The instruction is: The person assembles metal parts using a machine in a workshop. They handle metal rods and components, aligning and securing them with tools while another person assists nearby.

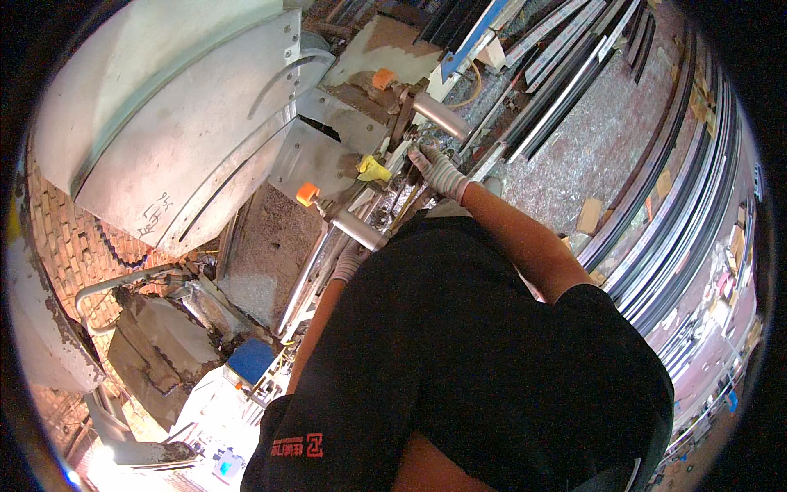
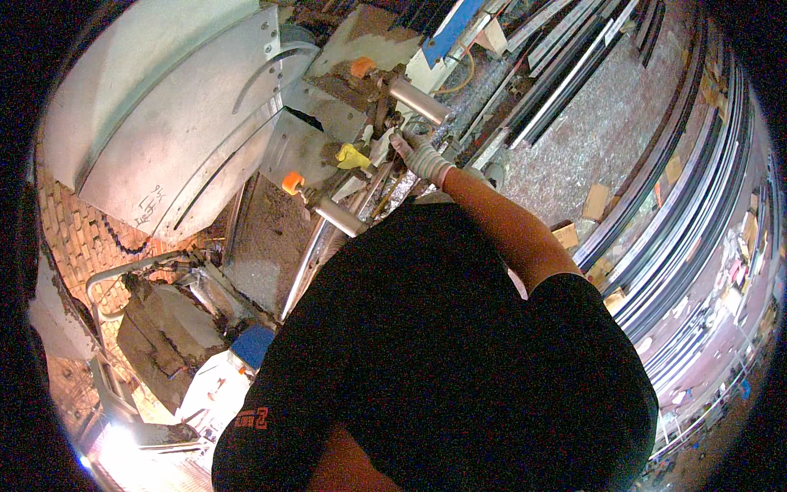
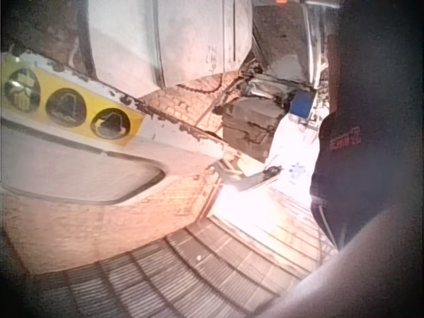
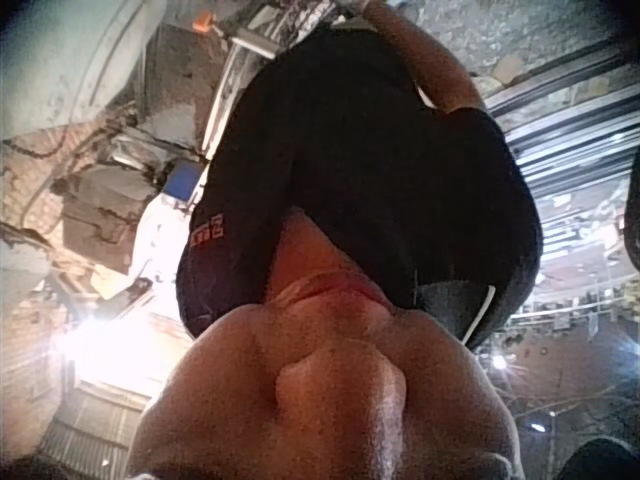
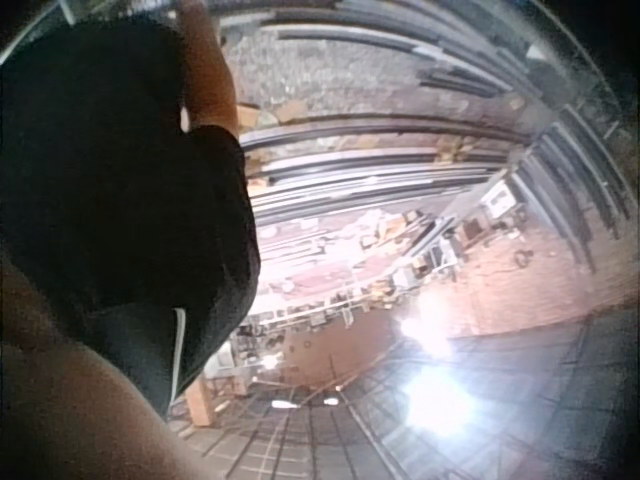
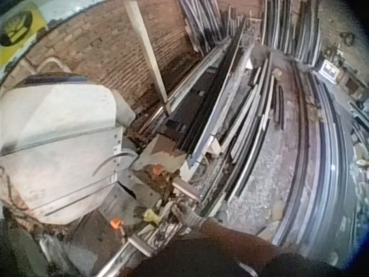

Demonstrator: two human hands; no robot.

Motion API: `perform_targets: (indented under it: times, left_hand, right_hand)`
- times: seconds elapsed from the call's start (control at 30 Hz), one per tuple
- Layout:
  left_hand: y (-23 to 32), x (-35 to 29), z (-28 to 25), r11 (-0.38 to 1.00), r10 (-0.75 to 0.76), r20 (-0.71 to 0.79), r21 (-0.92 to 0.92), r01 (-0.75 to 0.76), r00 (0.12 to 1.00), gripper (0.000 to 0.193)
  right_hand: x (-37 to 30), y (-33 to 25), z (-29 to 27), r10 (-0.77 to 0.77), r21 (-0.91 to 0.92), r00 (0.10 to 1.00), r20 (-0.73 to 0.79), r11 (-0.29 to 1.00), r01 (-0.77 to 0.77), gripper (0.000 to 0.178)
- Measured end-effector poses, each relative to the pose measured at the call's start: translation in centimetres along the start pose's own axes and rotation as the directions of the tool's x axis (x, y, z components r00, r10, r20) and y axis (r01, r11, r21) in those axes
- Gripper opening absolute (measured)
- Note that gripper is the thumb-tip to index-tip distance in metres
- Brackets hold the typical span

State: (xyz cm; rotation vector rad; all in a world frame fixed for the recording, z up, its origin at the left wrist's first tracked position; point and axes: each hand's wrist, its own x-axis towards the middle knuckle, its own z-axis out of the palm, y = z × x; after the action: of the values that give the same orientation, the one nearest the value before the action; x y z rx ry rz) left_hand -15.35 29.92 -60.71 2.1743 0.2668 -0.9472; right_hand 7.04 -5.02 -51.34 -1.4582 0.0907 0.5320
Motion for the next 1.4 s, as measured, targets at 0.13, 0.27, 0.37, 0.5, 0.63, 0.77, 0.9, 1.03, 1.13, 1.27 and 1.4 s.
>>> perform_targets:
  times: [0.13,0.27,0.37,0.5,0.63,0.77,0.9,1.03,1.13,1.27,1.4]
  left_hand:
    - [-0.2,-0.1,0.2,1.0,-0.005,0.002,-0.02,0.005,1.0,0.049]
    - [-0.7,-0.6,0.5,0.999,-0.01,0.0,-0.04,0.01,1.0,0.048]
    - [-0.8,-1.1,0.6,0.998,-0.01,-0.012,-0.063,0.009,1.0,0.048]
    - [-0.1,-1.6,0.5,0.996,-0.01,-0.046,-0.091,0.006,0.999,0.048]
    - [0.9,-2.1,0.1,0.989,-0.118,-0.053,-0.093,0.113,0.992,0.048]
    - [1.5,-3.0,-0.6,0.987,-0.144,-0.041,-0.077,0.14,0.989,0.049]
    - [1.4,-3.8,-0.9,0.983,-0.163,-0.038,-0.092,0.159,0.986,0.048]
    - [0.2,-3.6,-0.5,0.972,-0.088,-0.037,-0.221,0.077,0.995,0.046]
    - [-1.0,-3.2,-0.2,0.975,-0.003,-0.025,-0.221,-0.002,1.0,0.046]
    - [-1.7,-2.7,-0.2,0.978,-0.059,0.017,-0.2,0.062,0.998,0.048]
    - [0.2,-2.5,-0.9,0.97,-0.081,0.007,-0.231,0.08,0.997,0.049]
  right_hand:
    - [-1.1,-2.7,0.7,0.155,0.085,0.988,-0.023,0.985,-0.153,0.079]
    - [-0.5,-2.1,1.0,0.012,-0.065,0.999,-0.045,0.998,-0.015,0.044]
    - [0.9,-0.5,0.5,0.069,-0.051,0.997,-0.04,0.996,-0.071,0.048]
    - [2.1,0.6,-0.3,0.086,-0.319,0.996,0.007,0.945,-0.079,0.044]
    - [1.9,0.3,-1.3,-0.238,-0.736,0.963,-0.125,0.673,0.071,0.02]
    - [2.3,0.4,-2.4,-0.425,-0.837,0.901,-0.092,0.522,0.161,0.02]
    - [2.4,1.7,-1.8,-0.329,-0.717,0.931,-0.16,0.687,0.12,0.019]
    - [1.4,2.4,-0.1,-0.092,-0.084,0.983,-0.16,0.993,0.079,0.032]
    - [0.4,2.0,0.6,-0.05,-0.254,0.998,-0.03,0.966,0.04,0.043]
    - [0.1,2.0,1.2,0.062,0.108,0.998,-0.014,0.992,-0.06,0.052]
    - [1.2,2.6,1.4,0.285,0.292,0.958,-0.017,0.918,-0.268,0.056]
